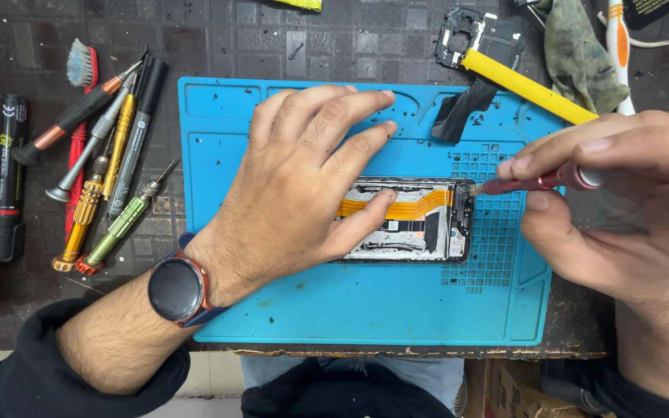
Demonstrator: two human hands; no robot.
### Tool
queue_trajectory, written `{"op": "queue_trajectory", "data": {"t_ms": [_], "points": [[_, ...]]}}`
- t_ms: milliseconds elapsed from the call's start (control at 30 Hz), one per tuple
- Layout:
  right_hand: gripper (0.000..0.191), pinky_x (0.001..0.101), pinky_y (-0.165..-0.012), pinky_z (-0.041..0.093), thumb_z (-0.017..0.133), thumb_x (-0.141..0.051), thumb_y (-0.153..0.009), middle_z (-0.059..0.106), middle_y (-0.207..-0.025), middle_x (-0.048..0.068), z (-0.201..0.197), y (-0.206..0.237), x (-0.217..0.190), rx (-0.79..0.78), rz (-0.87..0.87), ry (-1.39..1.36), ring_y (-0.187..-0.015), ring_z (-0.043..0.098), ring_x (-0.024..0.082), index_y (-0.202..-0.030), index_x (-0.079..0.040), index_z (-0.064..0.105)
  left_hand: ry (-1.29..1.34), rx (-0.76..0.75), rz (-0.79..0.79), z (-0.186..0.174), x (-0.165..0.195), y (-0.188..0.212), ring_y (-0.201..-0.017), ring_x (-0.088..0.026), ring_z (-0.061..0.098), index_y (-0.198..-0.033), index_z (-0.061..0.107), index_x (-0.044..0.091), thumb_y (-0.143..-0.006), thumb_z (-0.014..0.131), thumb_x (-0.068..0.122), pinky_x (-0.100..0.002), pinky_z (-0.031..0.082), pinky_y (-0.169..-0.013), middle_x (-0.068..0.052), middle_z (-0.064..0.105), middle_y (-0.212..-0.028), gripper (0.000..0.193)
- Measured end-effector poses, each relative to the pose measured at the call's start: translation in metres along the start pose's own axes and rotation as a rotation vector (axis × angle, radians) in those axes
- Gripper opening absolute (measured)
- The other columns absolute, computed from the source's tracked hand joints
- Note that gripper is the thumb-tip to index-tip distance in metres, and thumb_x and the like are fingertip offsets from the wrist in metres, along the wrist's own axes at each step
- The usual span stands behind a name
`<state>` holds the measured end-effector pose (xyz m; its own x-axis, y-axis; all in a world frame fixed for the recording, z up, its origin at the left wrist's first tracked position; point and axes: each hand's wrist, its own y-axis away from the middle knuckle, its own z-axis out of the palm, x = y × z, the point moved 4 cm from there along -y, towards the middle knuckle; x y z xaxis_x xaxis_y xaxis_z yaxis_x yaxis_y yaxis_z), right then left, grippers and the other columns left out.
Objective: The person repairs a disassembled smartphone on a blue silicone mat, using a screwdriver to unscrew internal components and a yellow pry tool to lever the frame edge. They detach a flex cable, lift out the old battery, and continue prying and unscrewing around the battery compartment.
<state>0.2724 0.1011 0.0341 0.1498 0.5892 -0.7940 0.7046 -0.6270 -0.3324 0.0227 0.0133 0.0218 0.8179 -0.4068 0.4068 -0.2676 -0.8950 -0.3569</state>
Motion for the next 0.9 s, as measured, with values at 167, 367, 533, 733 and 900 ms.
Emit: {"op": "queue_trajectory", "data": {"t_ms": [167,367,533,733,900], "points": [[0.045,0.0378,-0.097,0.068,0.068,0.005,-0.101,0.062,-0.107,0.017,0.000,0.000,0.000,-0.006,0.004,0.013,-0.101,0.073,0.024,-0.133,-0.008,0.040,0.001,0.003,0.000,0.000,-0.001,0.001,-0.136,-0.032,0.048,-0.122,0.066,0.003,-0.093,0.082,0.029,-0.050,0.036,-0.115,-0.011,0.054,-0.146,0.041],[0.045,0.0373,-0.095,0.068,0.068,0.004,-0.100,0.062,-0.106,0.017,-0.001,-0.002,-0.001,-0.010,-0.027,0.044,-0.100,0.073,0.023,-0.133,-0.007,0.040,0.000,0.010,0.001,-0.001,0.000,0.001,-0.135,-0.032,0.049,-0.119,0.067,0.005,-0.093,0.081,0.027,-0.051,0.037,-0.113,-0.010,0.054,-0.144,0.037],[0.040,0.0369,-0.093,0.069,0.068,0.003,-0.103,0.063,-0.107,0.016,0.001,-0.002,-0.004,0.007,-0.022,0.045,-0.101,0.074,0.023,-0.130,-0.006,0.039,0.005,0.009,0.000,-0.001,0.000,0.000,-0.134,-0.033,0.050,-0.119,0.066,0.005,-0.093,0.081,0.026,-0.050,0.037,-0.112,-0.011,0.055,-0.143,0.037],[0.040,0.0395,-0.088,0.070,0.065,0.007,-0.100,0.060,-0.109,0.020,0.004,-0.008,-0.008,0.010,-0.079,0.044,-0.098,0.073,0.027,-0.128,-0.001,0.037,0.004,-0.001,-0.013,-0.003,-0.001,0.000,-0.131,-0.032,0.051,-0.122,0.065,0.005,-0.093,0.080,0.025,-0.050,0.037,-0.112,-0.010,0.057,-0.140,0.038],[0.039,0.0378,-0.086,0.069,0.065,0.010,-0.099,0.061,-0.105,0.019,0.003,-0.013,-0.008,0.009,-0.130,0.048,-0.093,0.075,0.026,-0.126,0.001,0.038,-0.012,0.005,-0.034,-0.007,0.000,-0.003,-0.129,-0.032,0.052,-0.120,0.065,0.006,-0.092,0.081,0.025,-0.050,0.037,-0.112,-0.010,0.058,-0.137,0.037]]}}
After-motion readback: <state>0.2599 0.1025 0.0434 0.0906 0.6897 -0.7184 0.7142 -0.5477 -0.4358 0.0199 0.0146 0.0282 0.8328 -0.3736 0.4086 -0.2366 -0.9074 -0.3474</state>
